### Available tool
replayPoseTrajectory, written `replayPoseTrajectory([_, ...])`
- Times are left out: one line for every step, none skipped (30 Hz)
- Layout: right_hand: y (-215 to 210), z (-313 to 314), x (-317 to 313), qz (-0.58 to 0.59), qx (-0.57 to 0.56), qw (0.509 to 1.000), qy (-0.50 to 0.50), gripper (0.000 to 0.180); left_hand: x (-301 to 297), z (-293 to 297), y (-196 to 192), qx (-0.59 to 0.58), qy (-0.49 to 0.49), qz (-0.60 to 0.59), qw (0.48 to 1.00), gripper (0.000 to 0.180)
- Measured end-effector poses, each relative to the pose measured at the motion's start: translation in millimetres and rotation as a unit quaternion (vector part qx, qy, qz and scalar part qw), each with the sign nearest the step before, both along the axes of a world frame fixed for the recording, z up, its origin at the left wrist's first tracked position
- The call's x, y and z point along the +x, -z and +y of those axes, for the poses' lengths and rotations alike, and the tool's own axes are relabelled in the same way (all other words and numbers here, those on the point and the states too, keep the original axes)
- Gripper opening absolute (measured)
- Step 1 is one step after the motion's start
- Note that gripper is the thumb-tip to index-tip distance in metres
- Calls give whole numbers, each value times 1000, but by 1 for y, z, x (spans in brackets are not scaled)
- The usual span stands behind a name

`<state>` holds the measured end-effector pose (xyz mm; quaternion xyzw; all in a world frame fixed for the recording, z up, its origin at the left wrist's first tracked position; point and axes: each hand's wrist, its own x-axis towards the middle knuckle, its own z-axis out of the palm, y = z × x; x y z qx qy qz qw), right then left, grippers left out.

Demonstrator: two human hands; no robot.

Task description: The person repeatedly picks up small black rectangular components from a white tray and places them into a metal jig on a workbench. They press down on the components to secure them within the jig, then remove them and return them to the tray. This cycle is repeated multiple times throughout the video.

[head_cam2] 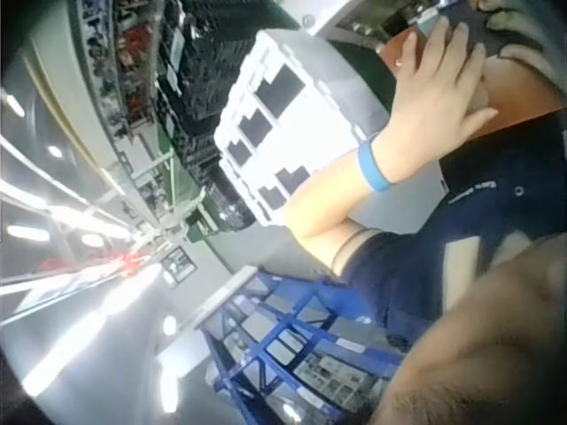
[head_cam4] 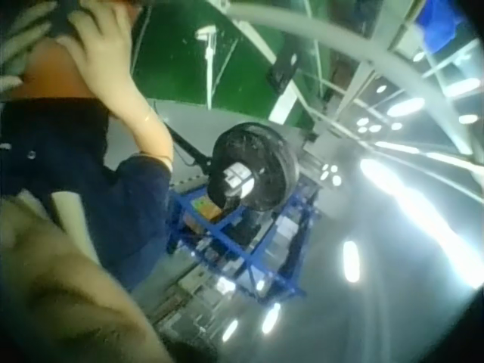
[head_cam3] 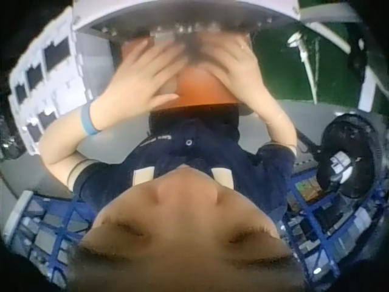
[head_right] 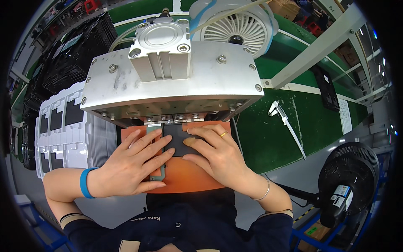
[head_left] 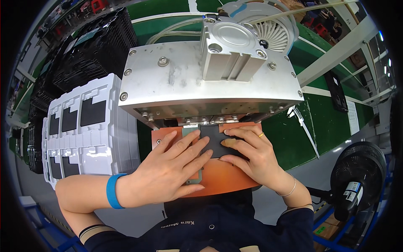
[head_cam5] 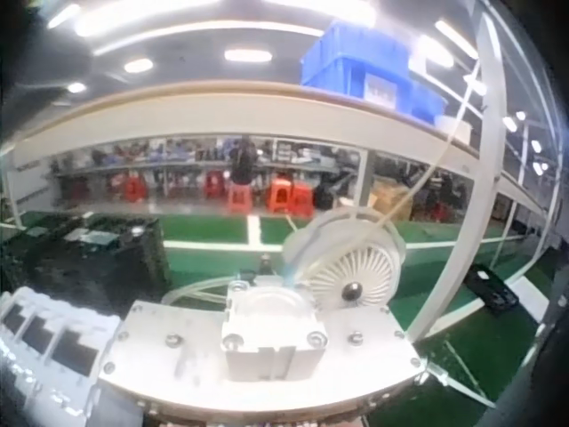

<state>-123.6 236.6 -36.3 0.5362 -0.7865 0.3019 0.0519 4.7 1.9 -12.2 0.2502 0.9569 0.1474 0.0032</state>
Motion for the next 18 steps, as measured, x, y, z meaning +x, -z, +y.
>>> replayPoseTrajectory([0, -1, -1, 0, 0, 1000, -2, 32, -1, -1, 0, 4, 0, -7, 1000, 68])
replayPoseTrajectory([1, -1, -1, -2, -1, 1000, -3, 32, -1, 0, -1, 8, -1, -15, 1000, 67])
replayPoseTrajectory([1, -1, -2, -4, -2, 1000, -3, 32, -1, 0, -1, 12, -2, -23, 1000, 66])
replayPoseTrajectory([1, -1, -2, -6, -3, 1000, -3, 33, -1, 0, -1, 14, -2, -26, 1000, 66])
replayPoseTrajectory([1, -1, -2, -6, -2, 1000, -5, 33, -2, 1, -1, 15, -2, -28, 999, 66])
replayPoseTrajectory([0, -1, -2, -6, -1, 1000, -6, 33, -2, 1, -1, 16, -2, -31, 999, 66])
replayPoseTrajectory([0, -1, -3, -6, -1, 1000, -7, 33, -2, 1, -1, 18, -3, -33, 999, 66])
replayPoseTrajectory([0, -2, -3, -9, -1, 1000, -7, 33, -2, 1, -1, 20, -5, -36, 999, 66])
replayPoseTrajectory([0, -2, -3, -12, -2, 1000, -7, 34, -2, 1, -1, 22, -6, -38, 999, 66])
replayPoseTrajectory([-1, -2, -3, -14, -2, 1000, -6, 34, -2, 1, -1, 25, -6, -41, 999, 66])
replayPoseTrajectory([0, -3, -3, -16, -3, 1000, -7, 34, -2, 1, -1, 28, -8, -45, 999, 66])
replayPoseTrajectory([-1, -3, -3, -17, -3, 1000, -9, 34, -2, 1, -1, 30, -9, -48, 998, 66])
replayPoseTrajectory([-1, -4, -3, -18, -3, 1000, -10, 34, -2, 1, -2, 30, -11, -50, 998, 66])
replayPoseTrajectory([-1, -4, -3, -18, -1, 1000, -10, 34, -2, 1, -3, 30, -12, -52, 998, 66])
replayPoseTrajectory([0, -4, -4, -17, 2, 1000, -10, 34, -2, 2, -3, 29, -14, -53, 998, 65])
replayPoseTrajectory([0, -5, -4, -17, 4, 1000, -10, 34, -2, 2, -3, 30, -15, -54, 998, 65])
replayPoseTrajectory([0, -5, -4, -16, 4, 1000, -8, 35, -3, 2, -3, 31, -15, -54, 998, 65])
replayPoseTrajectory([0, -5, -3, -15, 5, 1000, -7, 35, -4, 2, -3, 31, -15, -54, 998, 65])
